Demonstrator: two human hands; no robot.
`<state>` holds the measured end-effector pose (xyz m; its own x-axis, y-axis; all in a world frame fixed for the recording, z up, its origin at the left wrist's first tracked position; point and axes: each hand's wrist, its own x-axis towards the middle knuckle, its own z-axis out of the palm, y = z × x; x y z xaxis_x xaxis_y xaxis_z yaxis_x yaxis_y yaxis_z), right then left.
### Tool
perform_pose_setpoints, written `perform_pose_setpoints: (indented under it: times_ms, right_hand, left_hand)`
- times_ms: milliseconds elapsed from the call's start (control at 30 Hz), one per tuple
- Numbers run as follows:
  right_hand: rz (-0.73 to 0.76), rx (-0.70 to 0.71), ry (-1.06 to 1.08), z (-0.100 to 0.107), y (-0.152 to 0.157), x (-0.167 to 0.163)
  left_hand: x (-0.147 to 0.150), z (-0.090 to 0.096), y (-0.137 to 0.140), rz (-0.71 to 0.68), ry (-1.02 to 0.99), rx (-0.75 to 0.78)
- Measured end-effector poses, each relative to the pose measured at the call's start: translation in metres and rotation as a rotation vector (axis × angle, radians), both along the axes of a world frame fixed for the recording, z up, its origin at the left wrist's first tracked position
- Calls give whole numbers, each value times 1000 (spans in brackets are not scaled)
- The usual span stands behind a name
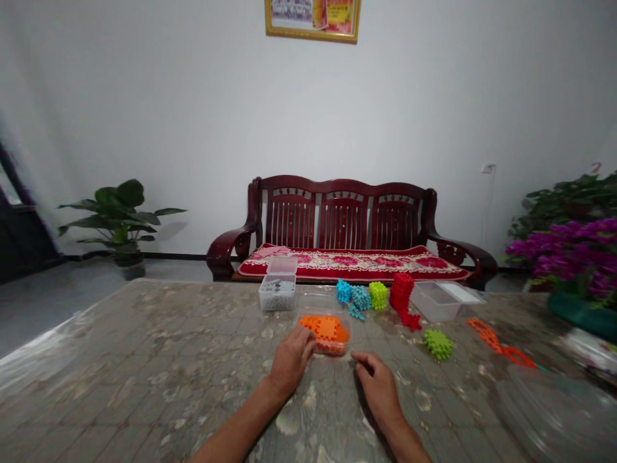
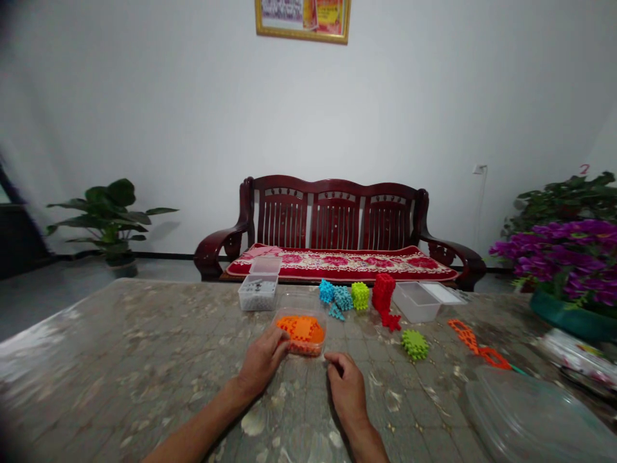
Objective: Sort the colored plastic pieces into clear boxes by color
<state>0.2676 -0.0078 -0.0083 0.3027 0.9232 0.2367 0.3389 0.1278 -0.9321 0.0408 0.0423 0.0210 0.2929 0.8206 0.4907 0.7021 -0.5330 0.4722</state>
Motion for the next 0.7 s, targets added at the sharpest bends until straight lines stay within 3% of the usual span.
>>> perform_pose_setpoints:
  times_ms: [400,600,700]
  right_hand:
    - [14,-12,-84,-12,4,5]
    - [112,80,-503,-4,35,-18]
    - [176,51,-718,6,63,-36]
  left_hand:
    - [-59,-1,-13,31,44,11]
    - [-80,1,-24,40,60,-19]
    - [-83,1,-30,46,41,-25]
